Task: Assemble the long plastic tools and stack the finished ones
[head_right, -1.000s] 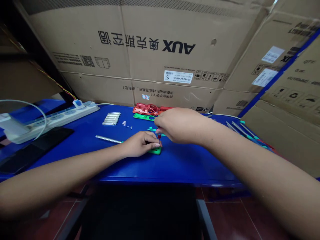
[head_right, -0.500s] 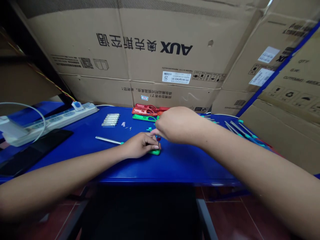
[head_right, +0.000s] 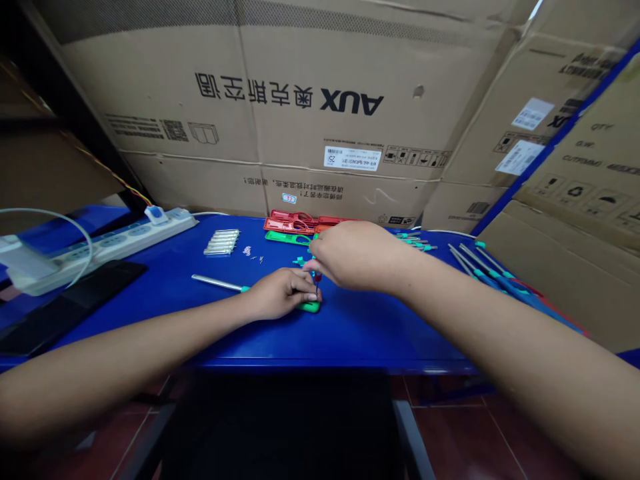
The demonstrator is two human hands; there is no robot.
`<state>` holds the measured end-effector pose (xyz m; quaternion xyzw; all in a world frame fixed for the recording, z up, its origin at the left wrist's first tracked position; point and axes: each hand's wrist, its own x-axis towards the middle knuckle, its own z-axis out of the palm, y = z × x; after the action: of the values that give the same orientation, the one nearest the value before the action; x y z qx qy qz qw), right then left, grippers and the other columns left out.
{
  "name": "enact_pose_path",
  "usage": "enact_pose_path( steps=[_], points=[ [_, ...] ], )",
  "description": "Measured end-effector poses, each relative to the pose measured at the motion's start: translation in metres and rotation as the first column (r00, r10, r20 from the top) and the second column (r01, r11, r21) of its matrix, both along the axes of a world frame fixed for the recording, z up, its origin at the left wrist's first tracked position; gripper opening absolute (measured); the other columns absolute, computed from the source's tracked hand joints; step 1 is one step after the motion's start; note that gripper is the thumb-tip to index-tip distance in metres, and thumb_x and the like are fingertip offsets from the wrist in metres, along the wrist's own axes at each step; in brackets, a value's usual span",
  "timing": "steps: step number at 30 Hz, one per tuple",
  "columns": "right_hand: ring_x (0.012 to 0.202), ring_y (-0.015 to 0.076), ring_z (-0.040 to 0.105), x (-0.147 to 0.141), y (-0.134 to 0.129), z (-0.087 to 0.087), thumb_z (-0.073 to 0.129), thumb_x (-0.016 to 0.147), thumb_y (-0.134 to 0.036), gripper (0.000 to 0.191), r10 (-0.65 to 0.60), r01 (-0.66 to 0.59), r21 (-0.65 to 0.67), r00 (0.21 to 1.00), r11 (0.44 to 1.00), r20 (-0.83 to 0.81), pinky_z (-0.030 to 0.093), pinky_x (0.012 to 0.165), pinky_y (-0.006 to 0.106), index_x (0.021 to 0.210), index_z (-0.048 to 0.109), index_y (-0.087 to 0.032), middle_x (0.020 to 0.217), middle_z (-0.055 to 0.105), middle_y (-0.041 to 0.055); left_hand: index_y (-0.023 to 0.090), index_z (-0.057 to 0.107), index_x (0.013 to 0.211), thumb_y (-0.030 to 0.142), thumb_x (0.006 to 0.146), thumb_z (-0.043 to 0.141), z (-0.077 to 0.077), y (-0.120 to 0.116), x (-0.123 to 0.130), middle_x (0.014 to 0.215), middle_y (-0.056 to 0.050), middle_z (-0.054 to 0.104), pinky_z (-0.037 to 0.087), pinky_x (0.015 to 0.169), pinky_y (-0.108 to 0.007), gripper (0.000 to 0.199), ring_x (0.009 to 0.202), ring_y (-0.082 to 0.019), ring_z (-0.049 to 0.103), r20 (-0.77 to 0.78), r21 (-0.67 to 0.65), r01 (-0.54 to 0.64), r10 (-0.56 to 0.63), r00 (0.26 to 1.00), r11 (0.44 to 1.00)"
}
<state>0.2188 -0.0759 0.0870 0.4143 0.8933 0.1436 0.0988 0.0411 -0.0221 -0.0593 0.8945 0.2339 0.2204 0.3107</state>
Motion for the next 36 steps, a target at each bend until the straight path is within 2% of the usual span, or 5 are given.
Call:
enact_pose_path(
  steps=[4, 12, 17, 29, 36],
  points=[
    [0.062, 0.0217, 0.06, -0.006, -0.003, -0.008, 0.028, 0.103, -0.05, 0.062, -0.049, 0.051, 0.093, 0.999, 0.994, -0.021, 0.025, 0.053, 0.03, 0.07, 0.069, -0.016, 0.067, 0.067, 0.011, 0.02, 0.078, 0.088, 0.021, 0.091, 0.063, -0.003, 0.001, 0.0, 0.093, -0.002, 0.074, 0.05, 0.08, -0.024, 0.015, 0.089, -0.014, 0.067, 0.009, 0.002, 0.016, -0.016, 1.0, 1.0],
    [0.077, 0.0204, 0.063, 0.008, 0.0, 0.005, 0.051, 0.094, -0.022, 0.018, 0.12, -0.122, -0.134, 0.993, 0.983, -0.019, 0.037, 0.061, 0.029, 0.096, 0.068, -0.017, 0.09, 0.071, 0.0088, 0.021, 0.078, 0.093, 0.024, 0.092, 0.063, 0.001, -0.002, -0.001, 0.093, -0.003, 0.071, 0.05, 0.076, -0.023, 0.016, 0.084, -0.013, 0.066, -0.01, 0.0, -0.008, 0.008, 1.0, 1.0],
    [0.058, 0.0198, 0.058, -0.002, 0.0, 0.002, 0.053, 0.093, -0.025, 0.019, -0.035, 0.043, -0.057, 0.991, 0.997, 0.128, 0.027, 0.051, 0.029, 0.09, 0.069, -0.017, 0.073, 0.069, 0.0085, 0.021, 0.078, 0.095, 0.025, 0.094, 0.062, -0.001, -0.004, -0.001, 0.094, -0.003, 0.072, 0.05, 0.079, -0.023, 0.017, 0.087, -0.014, 0.067, -0.01, 0.006, -0.018, 0.018, 1.0, 1.0],
    [0.064, 0.0212, 0.06, 0.005, 0.007, -0.007, 0.042, 0.101, -0.037, 0.033, 0.119, -0.117, -0.023, 0.988, 0.993, 0.103, 0.025, 0.054, 0.03, 0.093, 0.066, -0.015, 0.078, 0.07, 0.0094, 0.018, 0.067, 0.121, 0.039, 0.072, 0.083, 0.005, -0.003, -0.008, 0.109, -0.009, 0.068, 0.05, 0.085, -0.033, 0.056, 0.098, -0.024, 0.064, -0.127, 0.083, -0.004, 0.014, 0.992, 0.997],
    [0.064, 0.0183, 0.058, 0.009, 0.011, -0.005, 0.044, 0.1, -0.038, 0.032, 0.129, -0.128, -0.133, 0.992, 0.983, 0.0, 0.026, 0.055, 0.028, 0.092, 0.067, -0.017, 0.078, 0.069, 0.0071, 0.018, 0.073, 0.11, 0.039, 0.077, 0.08, 0.007, -0.003, -0.007, 0.102, -0.008, 0.068, 0.048, 0.087, -0.033, 0.039, 0.097, -0.024, 0.064, -0.187, 0.139, 0.033, -0.006, 0.982, 0.99]
  ],
)
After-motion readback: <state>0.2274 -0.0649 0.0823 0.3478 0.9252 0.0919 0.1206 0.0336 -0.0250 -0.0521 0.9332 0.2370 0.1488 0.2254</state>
